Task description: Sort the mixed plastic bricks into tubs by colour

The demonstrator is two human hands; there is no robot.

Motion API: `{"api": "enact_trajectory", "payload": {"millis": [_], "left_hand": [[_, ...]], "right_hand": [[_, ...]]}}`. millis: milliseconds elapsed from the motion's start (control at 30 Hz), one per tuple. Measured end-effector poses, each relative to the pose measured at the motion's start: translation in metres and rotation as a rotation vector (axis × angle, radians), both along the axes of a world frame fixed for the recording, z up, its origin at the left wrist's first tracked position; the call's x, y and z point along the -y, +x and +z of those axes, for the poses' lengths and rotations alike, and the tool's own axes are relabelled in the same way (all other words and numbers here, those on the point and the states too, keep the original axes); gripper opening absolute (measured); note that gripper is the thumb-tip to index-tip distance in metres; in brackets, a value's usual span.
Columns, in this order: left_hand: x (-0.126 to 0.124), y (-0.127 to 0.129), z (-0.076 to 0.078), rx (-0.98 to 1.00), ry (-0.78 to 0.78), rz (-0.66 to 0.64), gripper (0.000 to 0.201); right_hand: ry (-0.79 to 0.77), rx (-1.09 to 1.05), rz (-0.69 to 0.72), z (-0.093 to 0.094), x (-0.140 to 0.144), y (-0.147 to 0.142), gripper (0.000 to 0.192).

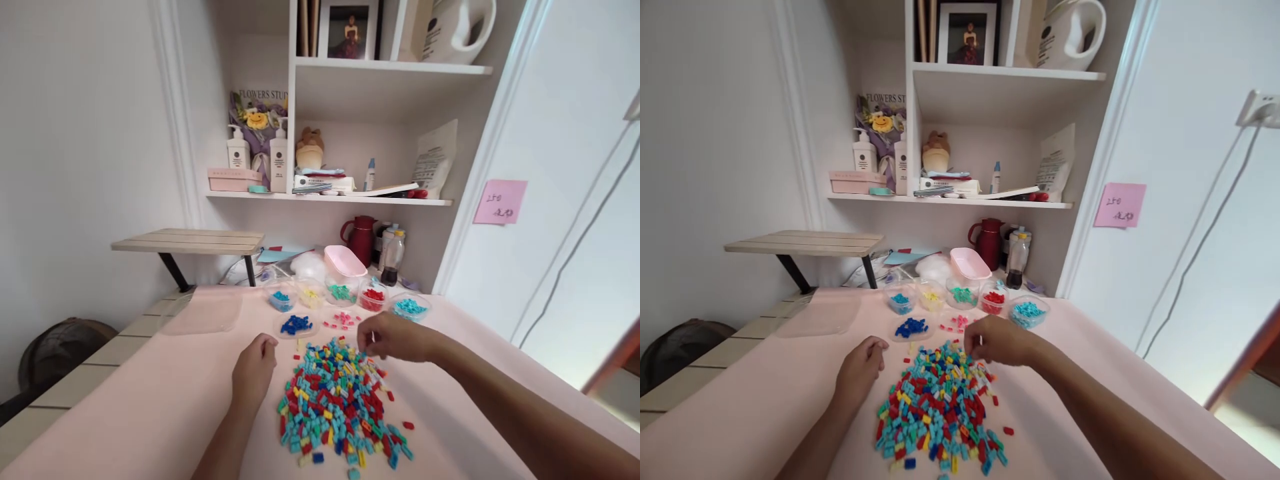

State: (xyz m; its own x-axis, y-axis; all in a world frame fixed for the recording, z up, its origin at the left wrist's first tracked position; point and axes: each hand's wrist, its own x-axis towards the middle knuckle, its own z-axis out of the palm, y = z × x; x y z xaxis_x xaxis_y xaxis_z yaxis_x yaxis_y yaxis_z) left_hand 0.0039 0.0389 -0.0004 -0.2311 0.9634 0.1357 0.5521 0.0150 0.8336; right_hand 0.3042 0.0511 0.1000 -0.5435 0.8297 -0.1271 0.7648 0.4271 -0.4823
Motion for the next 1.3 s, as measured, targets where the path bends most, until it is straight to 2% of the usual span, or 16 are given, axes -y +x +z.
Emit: {"api": "enact_trajectory", "payload": {"millis": [100, 200, 333, 433, 567, 667, 767, 867, 1000, 1133, 1300], "left_hand": [[0.001, 0.001, 0.0, -0.002, -0.003, 0.002, 0.027], [0.001, 0.001, 0.0, -0.002, 0.004, 0.004, 0.026], [0.001, 0.0, -0.002, -0.002, 0.014, 0.014, 0.026], [0.003, 0.0, -0.002, -0.001, 0.02, 0.022, 0.026], [0.003, 0.0, -0.001, -0.001, 0.02, 0.034, 0.024], [0.002, 0.0, 0.0, -0.001, 0.014, 0.024, 0.025], [0.0, -0.001, 0.001, -0.002, 0.004, 0.005, 0.026], [-0.001, -0.002, 0.001, -0.005, -0.009, -0.007, 0.025], [-0.004, -0.003, 0.0, -0.002, -0.017, -0.009, 0.024], [-0.007, -0.004, -0.002, -0.006, -0.023, -0.014, 0.026], [-0.009, -0.005, -0.001, 0.009, -0.016, -0.032, 0.031]], "right_hand": [[0.205, -0.055, -0.032, 0.014, -0.027, -0.045, 0.013], [0.433, -0.078, -0.152, 0.021, -0.058, -0.09, 0.014], [0.551, -0.127, -0.252, 0.021, -0.092, -0.133, 0.023], [0.57, -0.167, -0.288, 0.013, -0.1, -0.143, 0.033], [0.506, -0.209, -0.266, -0.004, -0.088, -0.124, 0.023], [0.424, -0.258, -0.253, -0.016, -0.065, -0.09, 0.02], [0.294, -0.424, -0.26, -0.027, -0.04, -0.046, 0.021], [0.219, -0.539, -0.339, -0.038, -0.017, -0.002, 0.026], [0.19, -0.534, -0.478, -0.061, 0.005, 0.04, 0.032], [0.121, -0.531, -0.472, -0.082, 0.02, 0.053, 0.032], [0.142, -0.511, -0.424, -0.085, 0.029, 0.051, 0.027]]}}
